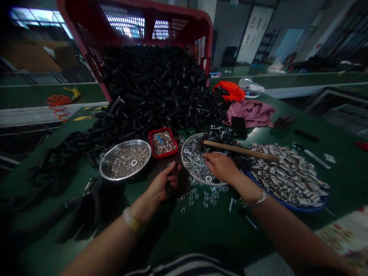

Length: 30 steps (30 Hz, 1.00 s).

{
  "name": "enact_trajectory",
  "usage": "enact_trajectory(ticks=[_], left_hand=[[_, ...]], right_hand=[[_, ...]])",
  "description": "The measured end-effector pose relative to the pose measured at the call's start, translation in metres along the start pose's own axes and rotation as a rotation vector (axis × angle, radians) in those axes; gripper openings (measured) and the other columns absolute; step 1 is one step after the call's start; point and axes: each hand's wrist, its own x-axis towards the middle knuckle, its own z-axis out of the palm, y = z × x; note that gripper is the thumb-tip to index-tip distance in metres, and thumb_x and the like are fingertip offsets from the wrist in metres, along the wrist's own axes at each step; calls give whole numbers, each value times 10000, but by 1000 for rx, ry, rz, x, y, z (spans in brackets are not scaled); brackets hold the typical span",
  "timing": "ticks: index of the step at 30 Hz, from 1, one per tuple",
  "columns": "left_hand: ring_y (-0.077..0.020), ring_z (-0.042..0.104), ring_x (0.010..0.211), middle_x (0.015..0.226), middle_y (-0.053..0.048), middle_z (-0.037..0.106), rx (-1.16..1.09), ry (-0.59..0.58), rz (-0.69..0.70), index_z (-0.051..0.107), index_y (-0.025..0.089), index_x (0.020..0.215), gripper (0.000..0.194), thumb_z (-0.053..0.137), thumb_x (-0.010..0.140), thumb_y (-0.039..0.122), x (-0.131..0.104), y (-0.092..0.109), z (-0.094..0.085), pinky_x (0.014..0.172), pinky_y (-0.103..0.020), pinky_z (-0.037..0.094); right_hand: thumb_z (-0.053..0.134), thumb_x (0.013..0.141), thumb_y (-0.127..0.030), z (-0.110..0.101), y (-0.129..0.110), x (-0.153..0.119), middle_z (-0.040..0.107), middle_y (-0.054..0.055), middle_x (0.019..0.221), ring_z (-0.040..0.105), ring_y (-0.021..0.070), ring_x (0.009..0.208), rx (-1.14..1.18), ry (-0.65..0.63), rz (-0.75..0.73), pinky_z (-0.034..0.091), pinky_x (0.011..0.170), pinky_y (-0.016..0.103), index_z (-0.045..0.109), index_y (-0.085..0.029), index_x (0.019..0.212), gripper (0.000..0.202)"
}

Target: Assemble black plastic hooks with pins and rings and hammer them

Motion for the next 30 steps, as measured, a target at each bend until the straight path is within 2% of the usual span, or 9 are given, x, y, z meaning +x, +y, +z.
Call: enact_trajectory(ticks=[3, 5, 8, 12, 14, 18, 22, 25, 30], left_hand=[[39, 322, 332, 726, 43, 570, -18, 16, 3, 506, 146, 790, 212, 632, 761, 314, -1, 2, -2, 293, -88, 253], [37, 321, 335, 700, 50, 550, -12, 20, 1, 497, 150, 783, 232, 634, 755, 334, -1, 2, -2, 296, -88, 247], [38, 318, 337, 687, 50, 535, -3, 24, -2, 488, 147, 775, 244, 619, 764, 352, -1, 0, -2, 298, -85, 240], [36, 323, 346, 686, 43, 527, 25, 6, -8, 483, 144, 775, 251, 627, 759, 349, -1, -1, -2, 298, -84, 238], [36, 323, 348, 689, 44, 526, 34, 6, 9, 479, 145, 772, 259, 637, 750, 348, -1, -1, -3, 298, -84, 239], [35, 327, 354, 695, 42, 530, 44, -6, 34, 478, 144, 769, 275, 661, 727, 345, 1, -2, -6, 298, -82, 245], [34, 326, 359, 687, 43, 526, 54, -36, 26, 489, 141, 772, 283, 678, 710, 342, 3, -3, -7, 297, -83, 247], [34, 334, 367, 697, 41, 529, 59, -43, 36, 498, 136, 771, 283, 683, 705, 339, 4, -4, -6, 299, -81, 250], [37, 313, 357, 674, 43, 521, 66, -43, 28, 506, 122, 753, 282, 672, 715, 346, 0, -4, -8, 296, -83, 245]], right_hand=[[482, 791, -217, -20, 32, -19, 657, 72, 971, 602, 218, 909, -89, -222, -59, 457, 820, 368, 671, -196, 948, 246], [511, 761, -188, -25, 39, -30, 647, 50, 988, 599, 211, 919, -123, -324, -89, 466, 806, 354, 677, -234, 941, 249], [539, 754, -208, -20, 35, -40, 614, 45, 1076, 578, 220, 977, -147, -355, -111, 462, 818, 368, 651, -284, 1033, 310], [552, 761, -223, -9, 32, -36, 586, 28, 1151, 559, 208, 1022, -63, -409, -207, 455, 841, 353, 610, -308, 1108, 362], [516, 795, -265, -8, 40, -33, 600, 43, 1129, 564, 206, 1010, -68, -375, -183, 454, 845, 355, 614, -267, 1105, 325], [446, 826, -277, -16, 66, -40, 617, 99, 1058, 570, 214, 978, -184, -208, -51, 431, 880, 373, 662, -183, 1004, 296], [531, 758, -251, -21, 74, -52, 566, 74, 1124, 550, 226, 1003, -239, -269, -69, 444, 849, 362, 676, -250, 982, 267], [548, 749, -262, -19, 69, -49, 562, 68, 1113, 558, 235, 980, -330, -299, -4, 457, 791, 358, 675, -287, 986, 270], [564, 757, -312, -13, 75, -30, 619, 94, 993, 578, 226, 949, -310, -307, -6, 450, 810, 335, 629, -208, 1089, 354]])
